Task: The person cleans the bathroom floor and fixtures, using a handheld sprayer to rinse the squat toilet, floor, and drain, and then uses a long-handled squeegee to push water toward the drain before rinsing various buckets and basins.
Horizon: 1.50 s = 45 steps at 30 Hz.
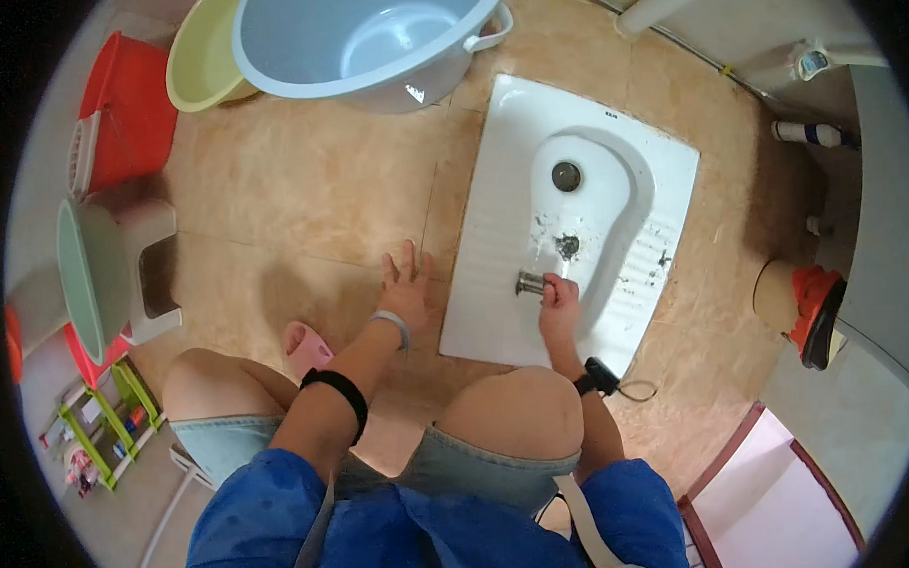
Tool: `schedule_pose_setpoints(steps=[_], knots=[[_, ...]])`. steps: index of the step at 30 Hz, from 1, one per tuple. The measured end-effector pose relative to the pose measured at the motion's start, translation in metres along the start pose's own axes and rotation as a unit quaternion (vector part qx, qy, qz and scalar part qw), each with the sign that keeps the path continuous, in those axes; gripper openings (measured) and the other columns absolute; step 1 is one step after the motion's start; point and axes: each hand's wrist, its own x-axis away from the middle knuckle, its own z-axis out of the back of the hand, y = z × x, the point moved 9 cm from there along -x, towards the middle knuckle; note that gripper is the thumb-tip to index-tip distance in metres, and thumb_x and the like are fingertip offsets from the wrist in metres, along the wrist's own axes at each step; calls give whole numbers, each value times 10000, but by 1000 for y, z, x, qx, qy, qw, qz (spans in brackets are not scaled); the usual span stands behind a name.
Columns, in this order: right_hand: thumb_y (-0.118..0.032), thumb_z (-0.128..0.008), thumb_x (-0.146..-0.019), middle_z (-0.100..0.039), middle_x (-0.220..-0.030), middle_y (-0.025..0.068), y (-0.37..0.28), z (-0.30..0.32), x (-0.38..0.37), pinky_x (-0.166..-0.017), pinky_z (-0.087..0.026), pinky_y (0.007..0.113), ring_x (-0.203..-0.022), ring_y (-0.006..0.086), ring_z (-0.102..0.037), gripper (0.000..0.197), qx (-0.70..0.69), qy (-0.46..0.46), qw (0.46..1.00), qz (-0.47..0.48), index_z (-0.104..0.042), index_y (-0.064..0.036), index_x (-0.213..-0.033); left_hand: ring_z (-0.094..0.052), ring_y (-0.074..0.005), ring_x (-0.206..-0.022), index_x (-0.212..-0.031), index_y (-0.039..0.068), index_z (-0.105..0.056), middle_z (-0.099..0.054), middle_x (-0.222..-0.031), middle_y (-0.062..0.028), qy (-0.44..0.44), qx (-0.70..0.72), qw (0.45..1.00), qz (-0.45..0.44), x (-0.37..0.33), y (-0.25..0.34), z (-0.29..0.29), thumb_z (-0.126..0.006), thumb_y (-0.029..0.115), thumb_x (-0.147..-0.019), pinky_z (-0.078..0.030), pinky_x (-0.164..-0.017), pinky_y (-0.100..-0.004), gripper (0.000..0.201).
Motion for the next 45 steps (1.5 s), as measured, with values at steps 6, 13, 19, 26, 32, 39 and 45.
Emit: schedule_pose_setpoints(steps=[6,13,19,26,32,39,45], knots=[[-91,-500,-916,-556,-951,101,28,45,-15,-782,-442,320,-883,224,-541,208,-88,141,986,6,-557,-52,-1112,37,-544,-1333,-1470,104,-42,126,-1500,-222,26,-92,993,-71,-13,9,-10,-654,343,-803,-136,-1107,-533,936],[-107,-466,-930,-514,-1022,145,12,1,-9,-846,-422,344,-939,243,-517,197,21,-61,998,12,-551,-3,-1074,11,-453,-1376,-1433,3,-142,-24,-1459,-339,76,-46,990,-108,-7,15,-3,-709,297,-721,-52,-1107,-549,956],[-82,-494,-900,-513,-973,171,10,49,-26,-832,-417,371,-922,297,-507,161,10,123,992,-3,-577,-9,-1016,-10,-424,-1385,-1429,-7,-135,-66,-1449,-350,62,-86,987,-119,-16,10,-7,-687,284,-739,-51,-1101,-562,930],[-90,-515,-883,-485,-988,173,-4,27,-35,-785,-427,402,-907,310,-490,167,34,-20,996,76,-572,-9,-1018,-8,-434,-1383,-1434,-5,-109,-74,-1437,-368,54,-124,982,-130,-12,19,-2,-696,277,-732,-69,-1099,-565,958],[-23,-595,-797,-471,-988,169,32,38,-44,-749,-437,383,-905,327,-504,236,39,123,991,-26,-562,13,-1028,-16,-443,-1380,-1435,-4,-102,-81,-1439,-363,68,-86,983,-149,-20,34,-6,-709,255,-709,-90,-1094,-570,982],[-24,-622,-738,-527,-945,132,6,52,-33,-751,-451,332,-903,277,-529,232,-1,175,984,-45,-587,-29,-968,-30,-429,-1384,-1443,28,-128,-95,-1455,-331,30,-101,989,-107,-16,11,-3,-709,256,-705,-108,-1104,-537,966],[45,-561,-778,-574,-951,95,13,35,-33,-749,-466,293,-854,215,-564,212,-140,140,980,-23,-581,-39,-972,-23,-407,-1393,-1433,-1,-149,-151,-1444,-328,69,-92,982,-149,-14,9,-3,-698,287,-708,-97,-1096,-561,954]])
